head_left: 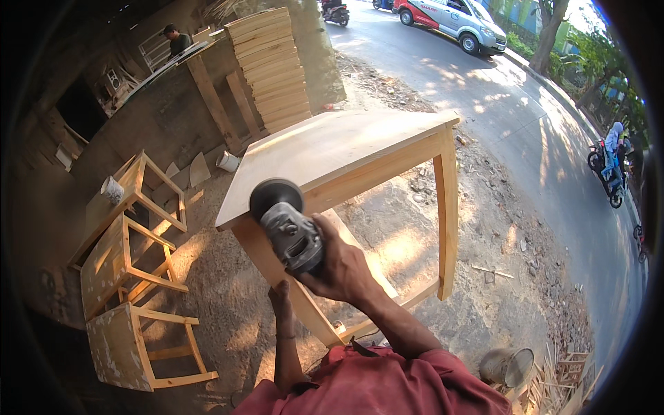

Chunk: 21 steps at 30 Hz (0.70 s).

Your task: The person sands the wooden frame of a stool using a power sander, moving the tool along the legs and the underside of the seat.

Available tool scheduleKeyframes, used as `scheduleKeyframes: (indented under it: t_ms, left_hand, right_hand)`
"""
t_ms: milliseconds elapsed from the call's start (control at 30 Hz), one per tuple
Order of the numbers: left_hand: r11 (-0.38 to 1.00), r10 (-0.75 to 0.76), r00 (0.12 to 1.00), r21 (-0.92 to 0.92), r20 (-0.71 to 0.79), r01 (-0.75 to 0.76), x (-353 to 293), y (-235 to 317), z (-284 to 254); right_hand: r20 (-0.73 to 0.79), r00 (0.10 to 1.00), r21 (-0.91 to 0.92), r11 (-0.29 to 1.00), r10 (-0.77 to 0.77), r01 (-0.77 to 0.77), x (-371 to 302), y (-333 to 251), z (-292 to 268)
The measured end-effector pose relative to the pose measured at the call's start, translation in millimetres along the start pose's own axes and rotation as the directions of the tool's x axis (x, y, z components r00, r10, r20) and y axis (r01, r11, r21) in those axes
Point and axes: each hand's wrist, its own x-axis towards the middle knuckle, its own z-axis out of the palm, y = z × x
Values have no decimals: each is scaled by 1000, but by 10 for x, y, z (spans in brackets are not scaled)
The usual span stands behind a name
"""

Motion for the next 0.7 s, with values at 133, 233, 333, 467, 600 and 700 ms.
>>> scheduleKeyframes:
  t_ms: [133, 233, 333, 467, 600, 700]
  left_hand:
    - [999, -36, 999, -15, 6, 36, -95, 35, -49]
    - [992, -40, 999, 118, -35, 44, -96, 36, -53]
    - [930, 208, 953, 346, -221, -123, -243, 404, 313]
    - [597, 613, 758, 759, -223, -260, -138, 507, 618]
    - [718, 535, 783, 659, -317, -224, -43, 710, 735]
    - [620, 628, 725, 744, -281, -249, 66, 703, 801]
  right_hand:
    - [-32, 997, -17, 998, -65, 64, 19, -14, -179]
    - [-151, 974, 115, 982, 167, -150, -98, 354, -659]
    - [-351, 921, 132, 982, 171, -132, -36, 801, -1196]
    - [-430, 813, 338, 905, 393, -259, 58, 1321, -1929]
    - [-511, 776, 292, 923, 371, -249, 65, 1866, -2530]
    - [-518, 759, 296, 915, 394, -274, 130, 2066, -2783]
